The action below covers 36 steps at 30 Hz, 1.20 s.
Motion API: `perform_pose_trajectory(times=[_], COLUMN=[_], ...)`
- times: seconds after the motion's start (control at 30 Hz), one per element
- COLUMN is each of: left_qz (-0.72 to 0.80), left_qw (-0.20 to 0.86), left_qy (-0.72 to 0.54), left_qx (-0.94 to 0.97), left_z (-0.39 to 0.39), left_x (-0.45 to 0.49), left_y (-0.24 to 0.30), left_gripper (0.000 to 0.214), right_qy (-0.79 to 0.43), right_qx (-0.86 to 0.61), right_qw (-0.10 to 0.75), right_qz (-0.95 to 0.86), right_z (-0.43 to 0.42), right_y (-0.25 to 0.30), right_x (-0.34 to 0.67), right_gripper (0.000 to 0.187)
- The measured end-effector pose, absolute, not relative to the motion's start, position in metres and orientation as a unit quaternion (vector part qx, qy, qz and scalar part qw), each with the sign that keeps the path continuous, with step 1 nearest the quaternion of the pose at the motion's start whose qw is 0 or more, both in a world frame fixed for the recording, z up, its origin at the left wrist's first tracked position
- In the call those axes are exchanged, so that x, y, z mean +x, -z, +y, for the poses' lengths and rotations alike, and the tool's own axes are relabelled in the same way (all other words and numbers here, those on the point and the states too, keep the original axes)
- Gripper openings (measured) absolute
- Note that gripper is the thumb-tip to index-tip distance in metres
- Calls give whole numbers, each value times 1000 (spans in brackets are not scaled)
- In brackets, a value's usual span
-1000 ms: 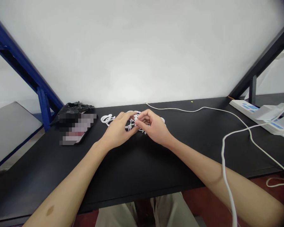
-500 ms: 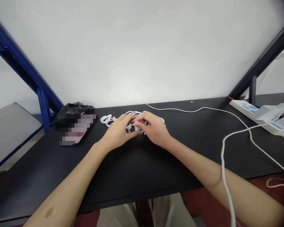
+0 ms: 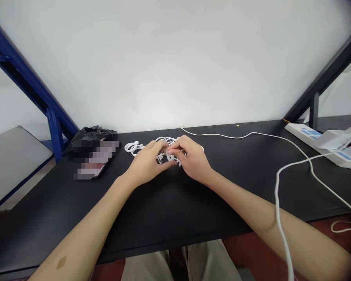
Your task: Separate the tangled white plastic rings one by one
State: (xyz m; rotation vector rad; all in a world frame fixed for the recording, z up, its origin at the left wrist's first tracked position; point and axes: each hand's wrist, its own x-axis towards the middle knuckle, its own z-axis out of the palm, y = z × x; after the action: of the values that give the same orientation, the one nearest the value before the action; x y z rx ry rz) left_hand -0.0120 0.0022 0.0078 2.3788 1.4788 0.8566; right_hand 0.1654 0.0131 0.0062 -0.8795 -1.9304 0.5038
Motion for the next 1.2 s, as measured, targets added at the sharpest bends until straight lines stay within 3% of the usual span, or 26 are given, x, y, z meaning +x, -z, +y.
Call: perform_pose_trajectory(times=[0.1, 0.23, 0.4, 0.6, 0.9, 1.2], left_qz=[513, 554, 652, 739, 775, 758], left_qw=[97, 45, -90, -109, -107, -140], left_qy=[-293, -291, -257, -157, -126, -155], left_qx=[801, 779, 708, 646, 610, 618], left_z=[3, 7, 19, 27, 29, 26], left_x=[-12, -17, -35, -53, -54, -53], left_y=[-7, -7, -6, 3, 8, 8], left_gripper=[37, 38, 37, 45, 49, 50], right_qy=[-215, -186, -56, -17, -20, -43], right_qx=[-372, -425, -427, -383, -395, -406], right_qw=[456, 420, 265, 158, 147, 224], right_qz=[-779, -780, -863, -910, -906, -885], right_z=[14, 15, 17, 19, 19, 20], right_y=[-5, -7, -14, -14, -14, -13], right_x=[165, 169, 178, 184, 180, 179], right_gripper=[11, 26, 20, 22, 20, 22])
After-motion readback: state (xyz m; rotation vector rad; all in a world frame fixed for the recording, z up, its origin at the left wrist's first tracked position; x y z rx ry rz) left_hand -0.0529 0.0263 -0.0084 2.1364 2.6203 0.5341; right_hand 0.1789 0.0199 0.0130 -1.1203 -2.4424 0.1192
